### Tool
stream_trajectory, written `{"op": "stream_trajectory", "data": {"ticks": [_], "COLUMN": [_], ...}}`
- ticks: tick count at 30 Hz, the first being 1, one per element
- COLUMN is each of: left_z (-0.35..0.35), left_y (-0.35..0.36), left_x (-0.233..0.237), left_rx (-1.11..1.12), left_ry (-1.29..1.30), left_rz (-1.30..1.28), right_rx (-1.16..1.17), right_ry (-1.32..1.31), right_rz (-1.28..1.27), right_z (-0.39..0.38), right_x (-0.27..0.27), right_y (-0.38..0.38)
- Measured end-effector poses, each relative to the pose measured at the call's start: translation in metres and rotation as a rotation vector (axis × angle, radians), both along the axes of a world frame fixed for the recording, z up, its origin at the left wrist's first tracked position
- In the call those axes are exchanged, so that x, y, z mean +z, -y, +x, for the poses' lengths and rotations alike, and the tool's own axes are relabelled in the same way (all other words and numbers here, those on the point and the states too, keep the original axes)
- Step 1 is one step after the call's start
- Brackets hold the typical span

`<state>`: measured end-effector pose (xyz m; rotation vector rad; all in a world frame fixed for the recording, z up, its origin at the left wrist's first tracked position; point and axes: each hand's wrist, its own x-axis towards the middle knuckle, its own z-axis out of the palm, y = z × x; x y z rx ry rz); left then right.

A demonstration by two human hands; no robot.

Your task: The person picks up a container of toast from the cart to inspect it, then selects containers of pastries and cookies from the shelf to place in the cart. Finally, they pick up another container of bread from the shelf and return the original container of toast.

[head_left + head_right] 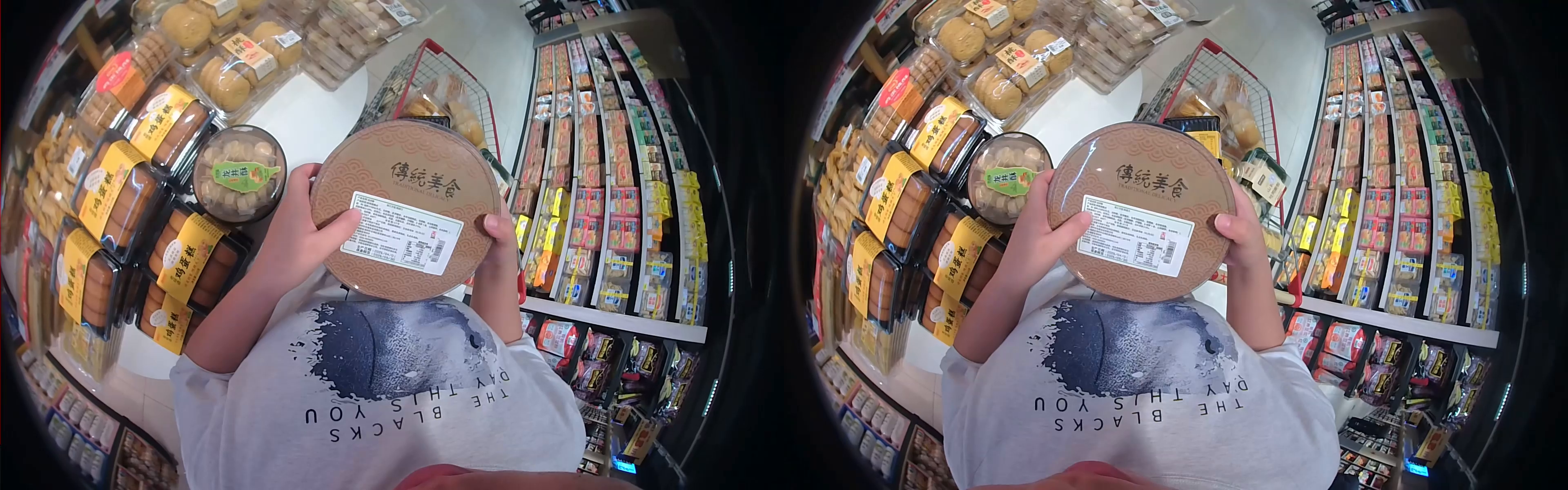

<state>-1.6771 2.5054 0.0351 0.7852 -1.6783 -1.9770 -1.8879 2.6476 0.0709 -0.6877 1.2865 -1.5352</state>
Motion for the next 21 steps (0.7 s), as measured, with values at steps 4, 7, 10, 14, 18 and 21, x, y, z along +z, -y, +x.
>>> {"op": "stream_trajectory", "data": {"ticks": [4,7,10,14,18,21], "left_z": [0.0004,0.0,-0.0003,-0.0007,-0.0015,-0.0007], "left_y": [0.0006,0.0006,0.0002,0.0007,0.0007,0.0011], "left_x": [0.0021,0.0013,0.0009,0.0007,-0.0028,-0.0029], "left_rx": [-0.013,-0.011,-0.002,0.0,0.017,0.009], "left_ry": [0.016,0.024,0.026,0.012,-0.01,0.014], "left_rz": [0.009,-0.004,-0.016,0.0,-0.003,-0.027], "right_rx": [0.006,0.01,0.017,0.018,0.0,0.007], "right_ry": [0.017,0.026,0.014,0.018,0.002,-0.006], "right_rz": [-0.006,0.002,0.004,0.006,0.006,0.011], "right_z": [-0.0007,-0.003,-0.0021,-0.004,-0.0038,-0.0046], "right_x": [-0.0014,-0.0026,-0.0002,-0.0015,-0.002,-0.0022], "right_y": [-0.0006,-0.0014,0.0004,0.0,0.0006,0.0011]}}
